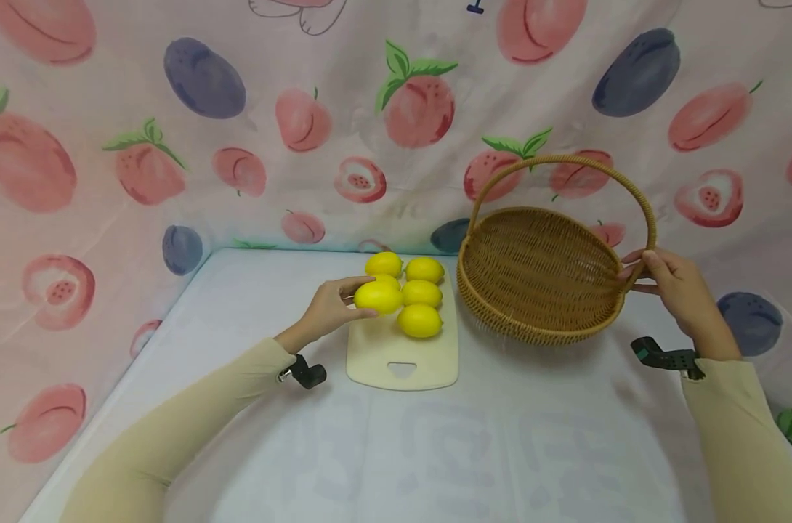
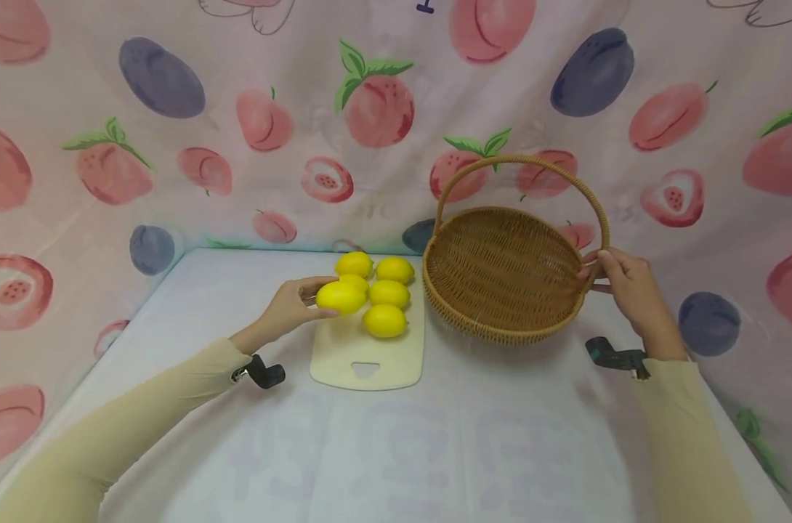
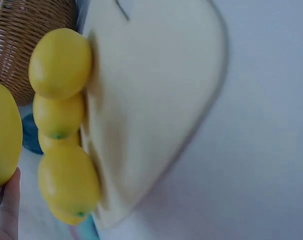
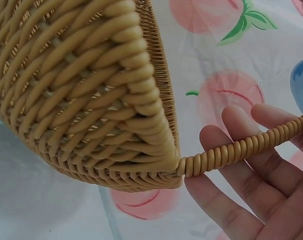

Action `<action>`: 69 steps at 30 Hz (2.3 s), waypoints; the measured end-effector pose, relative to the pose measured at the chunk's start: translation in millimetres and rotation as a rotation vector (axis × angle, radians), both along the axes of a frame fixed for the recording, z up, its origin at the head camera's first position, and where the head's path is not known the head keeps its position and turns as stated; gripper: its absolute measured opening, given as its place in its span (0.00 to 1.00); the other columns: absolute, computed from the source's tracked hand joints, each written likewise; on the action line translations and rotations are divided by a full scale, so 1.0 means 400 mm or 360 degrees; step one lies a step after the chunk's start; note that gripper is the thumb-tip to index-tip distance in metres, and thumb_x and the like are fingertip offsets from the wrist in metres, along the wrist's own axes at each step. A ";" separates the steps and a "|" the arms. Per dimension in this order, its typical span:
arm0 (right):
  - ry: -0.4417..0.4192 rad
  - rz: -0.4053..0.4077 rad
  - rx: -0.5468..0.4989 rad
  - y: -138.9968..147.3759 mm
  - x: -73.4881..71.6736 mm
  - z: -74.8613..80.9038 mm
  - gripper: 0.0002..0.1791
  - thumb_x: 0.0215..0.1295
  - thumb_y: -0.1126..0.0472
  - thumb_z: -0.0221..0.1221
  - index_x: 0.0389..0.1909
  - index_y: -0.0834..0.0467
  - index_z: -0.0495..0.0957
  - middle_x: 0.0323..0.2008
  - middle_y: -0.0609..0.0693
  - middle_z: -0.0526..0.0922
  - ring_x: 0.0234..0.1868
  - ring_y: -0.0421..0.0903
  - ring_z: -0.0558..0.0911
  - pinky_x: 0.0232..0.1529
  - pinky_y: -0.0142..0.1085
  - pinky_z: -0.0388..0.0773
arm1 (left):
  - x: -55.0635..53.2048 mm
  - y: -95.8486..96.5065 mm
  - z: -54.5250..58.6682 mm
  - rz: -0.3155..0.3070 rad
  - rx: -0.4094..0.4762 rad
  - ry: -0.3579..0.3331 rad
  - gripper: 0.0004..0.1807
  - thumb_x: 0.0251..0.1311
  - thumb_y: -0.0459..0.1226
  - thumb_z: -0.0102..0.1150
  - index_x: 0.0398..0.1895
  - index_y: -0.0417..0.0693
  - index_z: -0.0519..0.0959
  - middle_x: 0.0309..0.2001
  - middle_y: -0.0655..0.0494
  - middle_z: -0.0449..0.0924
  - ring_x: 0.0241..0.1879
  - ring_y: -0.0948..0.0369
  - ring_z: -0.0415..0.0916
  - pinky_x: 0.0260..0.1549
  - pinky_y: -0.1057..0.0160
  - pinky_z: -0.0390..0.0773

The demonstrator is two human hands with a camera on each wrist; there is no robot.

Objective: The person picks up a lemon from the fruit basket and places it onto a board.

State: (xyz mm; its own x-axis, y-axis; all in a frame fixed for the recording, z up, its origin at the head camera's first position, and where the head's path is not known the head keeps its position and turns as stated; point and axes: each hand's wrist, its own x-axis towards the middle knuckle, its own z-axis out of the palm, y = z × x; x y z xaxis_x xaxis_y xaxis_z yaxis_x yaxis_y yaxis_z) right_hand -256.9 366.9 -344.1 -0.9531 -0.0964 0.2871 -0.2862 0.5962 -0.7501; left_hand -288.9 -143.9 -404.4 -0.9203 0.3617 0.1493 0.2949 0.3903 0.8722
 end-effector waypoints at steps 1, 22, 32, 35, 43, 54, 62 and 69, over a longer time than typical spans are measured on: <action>0.0000 -0.0002 0.0005 0.000 0.000 0.000 0.22 0.76 0.53 0.37 0.46 0.67 0.71 0.30 0.32 0.81 0.36 0.25 0.78 0.33 0.18 0.77 | 0.002 -0.005 -0.008 0.0022 0.0002 -0.0022 0.35 0.45 0.38 0.73 0.60 0.41 0.73 0.61 0.44 0.73 0.60 0.51 0.72 0.57 0.57 0.74; 0.0010 -0.0009 0.0006 -0.007 -0.003 0.004 0.24 0.76 0.53 0.36 0.46 0.70 0.70 0.29 0.31 0.80 0.35 0.24 0.78 0.32 0.17 0.77 | 0.018 -0.014 -0.095 0.0108 -0.0168 -0.0164 0.33 0.46 0.37 0.72 0.57 0.41 0.73 0.60 0.45 0.73 0.61 0.48 0.71 0.60 0.53 0.72; 0.0020 0.0011 -0.0009 -0.007 -0.002 0.006 0.23 0.75 0.53 0.37 0.46 0.71 0.70 0.29 0.31 0.80 0.35 0.25 0.78 0.32 0.18 0.77 | 0.015 -0.028 -0.101 0.0068 -0.0289 -0.0172 0.35 0.46 0.37 0.72 0.60 0.45 0.71 0.62 0.47 0.71 0.61 0.47 0.69 0.60 0.52 0.71; 0.0024 0.0008 -0.0008 -0.006 -0.003 0.007 0.23 0.75 0.53 0.37 0.46 0.70 0.71 0.29 0.31 0.81 0.35 0.25 0.78 0.32 0.17 0.77 | 0.015 -0.038 -0.102 0.0051 -0.0313 -0.0197 0.36 0.45 0.36 0.73 0.61 0.46 0.71 0.63 0.46 0.70 0.62 0.47 0.68 0.61 0.51 0.70; 0.0040 0.0014 -0.0038 -0.012 -0.002 0.006 0.24 0.75 0.53 0.38 0.45 0.71 0.71 0.29 0.32 0.81 0.34 0.26 0.79 0.32 0.18 0.78 | 0.022 -0.056 -0.104 0.0010 -0.0284 -0.0194 0.36 0.45 0.34 0.72 0.61 0.45 0.71 0.62 0.46 0.71 0.61 0.47 0.69 0.60 0.52 0.71; 0.0045 0.0024 -0.0028 -0.011 -0.001 0.005 0.23 0.75 0.54 0.37 0.45 0.71 0.70 0.29 0.32 0.80 0.35 0.26 0.78 0.32 0.17 0.77 | 0.024 -0.021 -0.091 0.0225 -0.0387 -0.0141 0.33 0.45 0.42 0.73 0.57 0.44 0.74 0.56 0.45 0.76 0.52 0.50 0.77 0.51 0.55 0.78; 0.0061 0.0029 -0.0040 -0.013 -0.004 0.013 0.22 0.75 0.54 0.38 0.44 0.68 0.72 0.29 0.33 0.80 0.35 0.26 0.78 0.33 0.17 0.76 | 0.016 -0.009 -0.085 0.0224 -0.0395 -0.0126 0.33 0.45 0.43 0.73 0.56 0.42 0.73 0.56 0.44 0.76 0.52 0.49 0.77 0.51 0.54 0.78; 0.0039 0.0034 -0.0035 -0.011 -0.005 0.016 0.23 0.75 0.53 0.38 0.45 0.69 0.72 0.30 0.33 0.80 0.35 0.27 0.78 0.33 0.17 0.77 | 0.014 -0.010 -0.089 0.0218 -0.0357 -0.0154 0.34 0.44 0.42 0.74 0.57 0.44 0.73 0.56 0.46 0.76 0.52 0.49 0.77 0.51 0.55 0.79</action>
